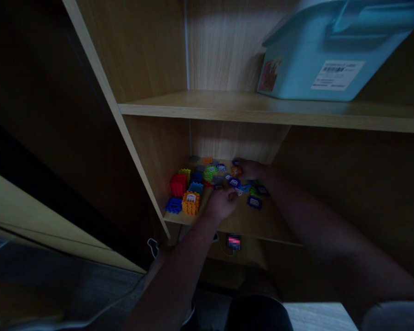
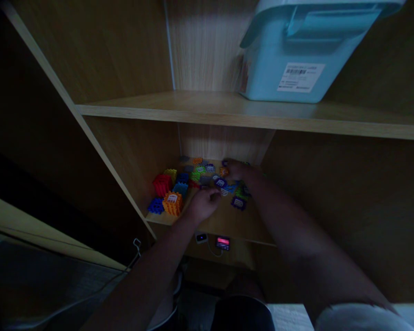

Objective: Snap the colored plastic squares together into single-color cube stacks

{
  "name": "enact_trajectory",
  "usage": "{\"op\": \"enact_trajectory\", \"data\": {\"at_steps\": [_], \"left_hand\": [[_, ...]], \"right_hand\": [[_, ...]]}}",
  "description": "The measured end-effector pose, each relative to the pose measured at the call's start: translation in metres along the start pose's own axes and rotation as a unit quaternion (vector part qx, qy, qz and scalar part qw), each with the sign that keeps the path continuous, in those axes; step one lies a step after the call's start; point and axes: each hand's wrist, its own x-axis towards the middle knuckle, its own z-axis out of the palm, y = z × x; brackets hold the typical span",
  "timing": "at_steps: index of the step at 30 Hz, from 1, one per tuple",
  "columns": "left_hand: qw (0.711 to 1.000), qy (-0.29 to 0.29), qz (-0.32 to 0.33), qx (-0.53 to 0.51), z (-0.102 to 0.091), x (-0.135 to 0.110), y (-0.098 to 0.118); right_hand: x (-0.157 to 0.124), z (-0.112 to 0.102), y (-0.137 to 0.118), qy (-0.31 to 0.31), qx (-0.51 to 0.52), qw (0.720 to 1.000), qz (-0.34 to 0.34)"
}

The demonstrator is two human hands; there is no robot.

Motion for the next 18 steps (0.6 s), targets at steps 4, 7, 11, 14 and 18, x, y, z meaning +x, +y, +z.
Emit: {"op": "enact_trajectory", "data": {"at_steps": [4, 7, 11, 14, 18], "left_hand": [[1.0, 0.004, 0.008, -0.002, 0.001, 0.0, 0.0], [1.0, 0.008, 0.007, -0.003, 0.003, 0.0, 0.0], [1.0, 0.012, 0.002, -0.004, 0.006, 0.002, -0.004], [1.0, 0.014, 0.001, -0.009, 0.007, 0.003, -0.006], [1.0, 0.025, 0.001, -0.013, 0.006, 0.004, -0.007]], "right_hand": [[-0.006, -0.002, 0.003, 0.015, 0.034, 0.999, 0.0], [-0.01, -0.006, 0.002, 0.082, 0.03, 0.995, 0.037], [-0.014, -0.016, -0.005, 0.174, 0.045, 0.981, 0.075], [-0.015, -0.019, -0.009, 0.19, 0.059, 0.976, 0.085], [-0.019, -0.012, -0.013, 0.186, 0.1, 0.969, 0.13]]}}
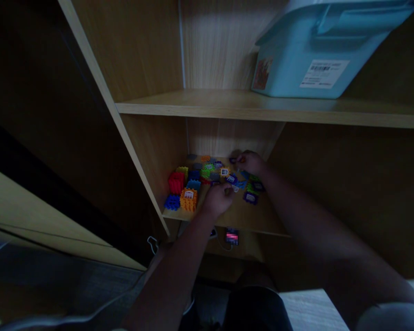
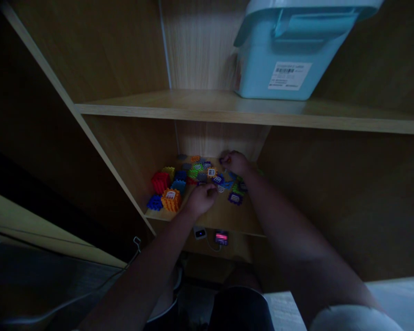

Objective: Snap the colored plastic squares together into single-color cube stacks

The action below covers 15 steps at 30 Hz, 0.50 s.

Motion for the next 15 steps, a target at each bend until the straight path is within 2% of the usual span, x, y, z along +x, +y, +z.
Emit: {"op": "enact_trajectory", "data": {"at_steps": [6, 9, 12, 15], "left_hand": [[1.0, 0.008, 0.003, -0.005, -0.003, 0.0, 0.003], [1.0, 0.015, 0.005, -0.011, -0.002, 0.0, 0.002], [0.999, 0.028, 0.007, -0.013, 0.0, 0.001, 0.0], [0.999, 0.036, 0.014, -0.013, 0.002, 0.002, -0.003]], "right_hand": [[-0.012, 0.008, 0.001, 0.074, 0.055, 0.996, -0.003], [-0.016, 0.01, -0.007, 0.093, 0.078, 0.991, -0.048], [-0.023, 0.019, -0.023, 0.081, 0.093, 0.985, -0.117], [-0.034, 0.036, -0.041, 0.051, 0.09, 0.983, -0.15]]}}
